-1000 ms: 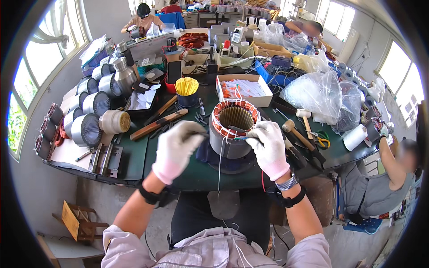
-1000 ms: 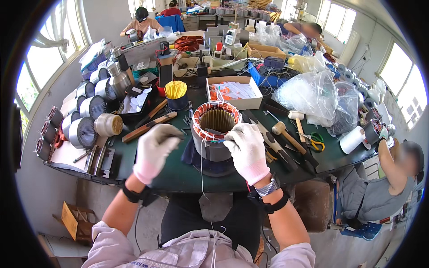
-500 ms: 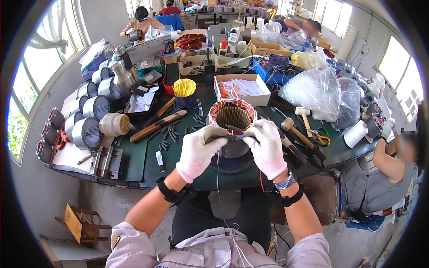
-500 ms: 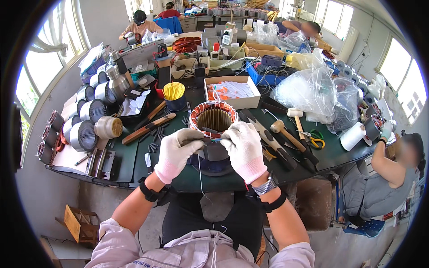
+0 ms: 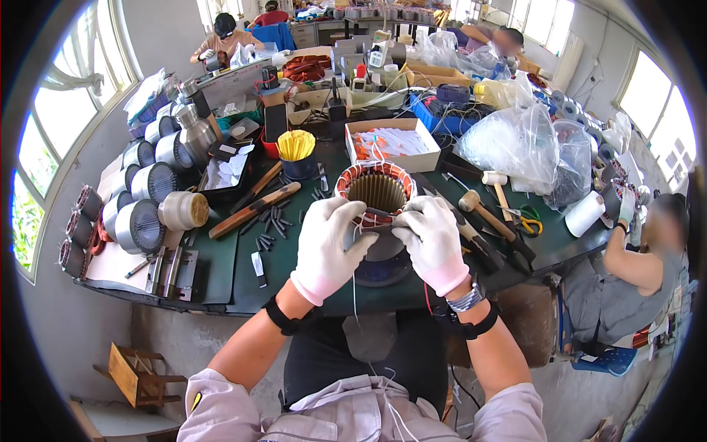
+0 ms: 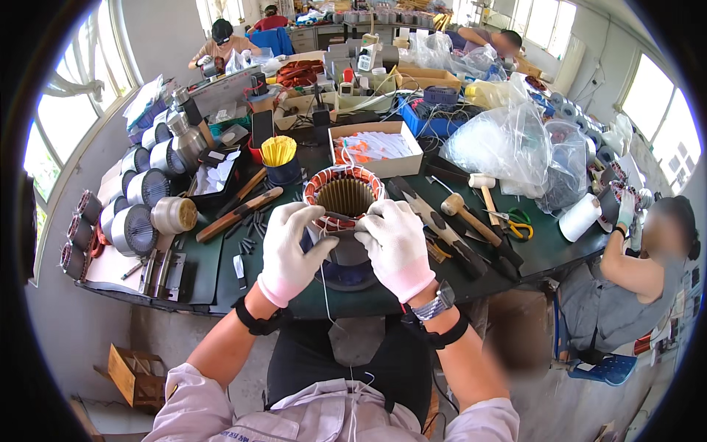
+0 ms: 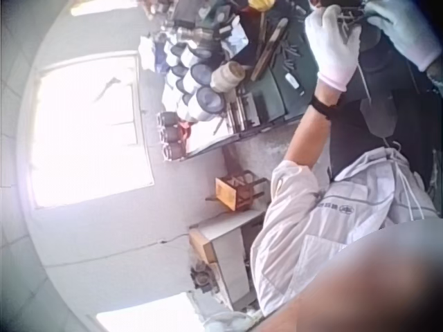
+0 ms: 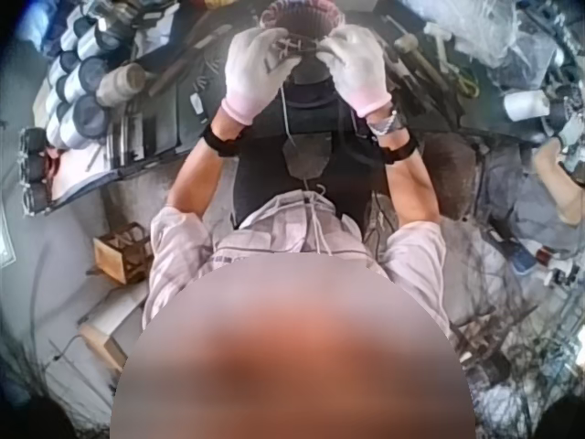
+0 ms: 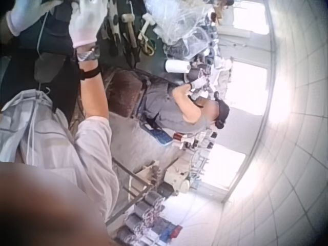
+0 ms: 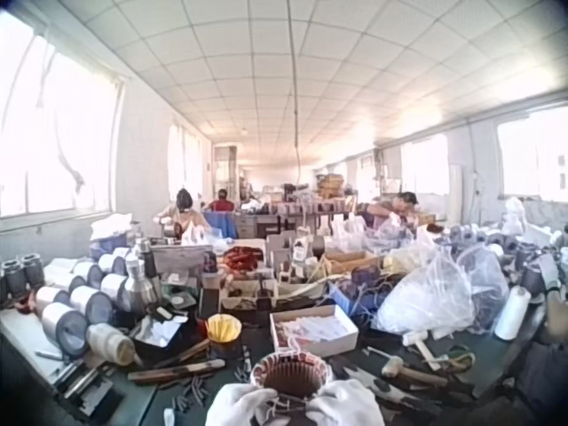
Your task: Assembling and wiring components for industrial electric motors at a workbench.
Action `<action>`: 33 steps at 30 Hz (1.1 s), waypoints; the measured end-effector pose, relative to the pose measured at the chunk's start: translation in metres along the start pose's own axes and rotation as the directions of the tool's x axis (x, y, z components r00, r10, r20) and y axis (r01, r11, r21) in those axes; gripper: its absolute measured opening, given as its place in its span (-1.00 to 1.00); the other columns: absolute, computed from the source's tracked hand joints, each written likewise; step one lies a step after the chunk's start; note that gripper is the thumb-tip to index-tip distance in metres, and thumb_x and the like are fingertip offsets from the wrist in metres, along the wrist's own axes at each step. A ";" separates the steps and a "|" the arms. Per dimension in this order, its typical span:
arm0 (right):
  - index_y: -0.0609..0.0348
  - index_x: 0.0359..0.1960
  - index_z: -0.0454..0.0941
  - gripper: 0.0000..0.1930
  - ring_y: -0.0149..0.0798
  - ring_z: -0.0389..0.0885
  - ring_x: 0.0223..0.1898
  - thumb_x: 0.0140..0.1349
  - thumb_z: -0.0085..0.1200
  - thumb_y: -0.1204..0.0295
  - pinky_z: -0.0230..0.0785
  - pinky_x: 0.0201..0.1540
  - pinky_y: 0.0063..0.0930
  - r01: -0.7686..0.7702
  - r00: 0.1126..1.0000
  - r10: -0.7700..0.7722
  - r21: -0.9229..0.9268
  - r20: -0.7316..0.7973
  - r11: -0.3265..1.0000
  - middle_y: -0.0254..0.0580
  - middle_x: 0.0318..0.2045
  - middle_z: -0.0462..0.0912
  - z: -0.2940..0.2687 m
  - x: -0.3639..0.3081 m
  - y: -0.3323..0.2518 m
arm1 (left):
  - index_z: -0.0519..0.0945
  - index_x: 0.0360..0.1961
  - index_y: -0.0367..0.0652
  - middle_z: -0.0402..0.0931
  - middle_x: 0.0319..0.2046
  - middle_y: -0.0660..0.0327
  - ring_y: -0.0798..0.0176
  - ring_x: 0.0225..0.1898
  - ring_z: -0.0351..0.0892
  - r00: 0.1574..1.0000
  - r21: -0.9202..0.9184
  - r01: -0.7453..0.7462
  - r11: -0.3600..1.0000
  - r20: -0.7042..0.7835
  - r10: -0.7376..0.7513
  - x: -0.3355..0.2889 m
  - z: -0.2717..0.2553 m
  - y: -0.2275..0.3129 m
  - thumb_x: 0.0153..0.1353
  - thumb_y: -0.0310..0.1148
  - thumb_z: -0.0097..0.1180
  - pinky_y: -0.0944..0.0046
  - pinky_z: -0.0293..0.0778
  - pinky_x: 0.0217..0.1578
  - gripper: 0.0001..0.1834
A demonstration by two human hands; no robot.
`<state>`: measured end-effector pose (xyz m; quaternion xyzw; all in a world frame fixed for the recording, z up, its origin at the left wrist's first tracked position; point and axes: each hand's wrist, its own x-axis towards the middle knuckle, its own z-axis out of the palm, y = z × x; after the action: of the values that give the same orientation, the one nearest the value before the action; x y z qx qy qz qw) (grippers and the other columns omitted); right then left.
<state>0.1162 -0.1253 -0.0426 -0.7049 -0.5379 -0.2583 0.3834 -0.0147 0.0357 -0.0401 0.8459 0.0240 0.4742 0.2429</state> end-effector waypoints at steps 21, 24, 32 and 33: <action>0.11 -0.38 0.65 -0.88 -0.05 0.60 -0.21 0.04 0.34 0.51 0.44 -0.16 -0.12 -0.007 0.996 0.004 0.038 0.089 0.999 -0.23 -0.28 0.58 -0.006 0.006 0.002 | 0.77 -0.22 -0.19 0.67 -0.29 0.17 0.09 -0.18 0.65 0.969 -0.245 -0.088 0.965 0.202 0.139 0.016 0.003 -0.039 0.09 -0.66 0.34 0.17 0.58 -0.10 -0.78; 0.12 -0.38 0.64 -0.87 -0.07 0.61 -0.21 0.03 0.35 0.53 0.46 -0.18 -0.15 -0.003 0.995 0.004 -0.006 0.102 1.000 -0.23 -0.28 0.59 -0.006 0.007 0.000 | 0.76 -0.20 -0.17 0.66 -0.27 0.18 0.07 -0.16 0.64 0.963 -0.210 -0.158 0.965 0.184 0.198 0.017 0.006 -0.038 0.08 -0.66 0.33 0.15 0.56 -0.07 -0.75; 0.12 -0.37 0.64 -0.86 -0.08 0.65 -0.21 0.04 0.35 0.53 0.49 -0.21 -0.17 0.029 0.995 -0.026 -0.040 0.092 0.999 -0.22 -0.26 0.61 -0.007 0.006 0.003 | 0.73 -0.18 -0.20 0.63 -0.14 0.13 0.00 0.01 0.59 0.950 -0.261 -0.166 0.951 0.216 0.225 0.013 0.012 -0.035 0.07 -0.67 0.27 0.05 0.48 0.16 -0.73; 0.13 -0.36 0.64 -0.86 -0.08 0.65 -0.20 0.04 0.35 0.53 0.50 -0.21 -0.17 0.039 0.995 -0.036 -0.035 0.090 0.999 -0.22 -0.26 0.61 -0.008 0.007 0.003 | 0.73 -0.17 -0.21 0.64 -0.13 0.13 0.00 0.01 0.60 0.946 -0.272 -0.182 0.945 0.215 0.244 0.014 0.010 -0.033 0.07 -0.66 0.27 0.04 0.47 0.18 -0.73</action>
<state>0.1214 -0.1282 -0.0339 -0.7125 -0.5630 -0.2435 0.3408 0.0071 0.0648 -0.0477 0.8584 -0.1581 0.3886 0.2951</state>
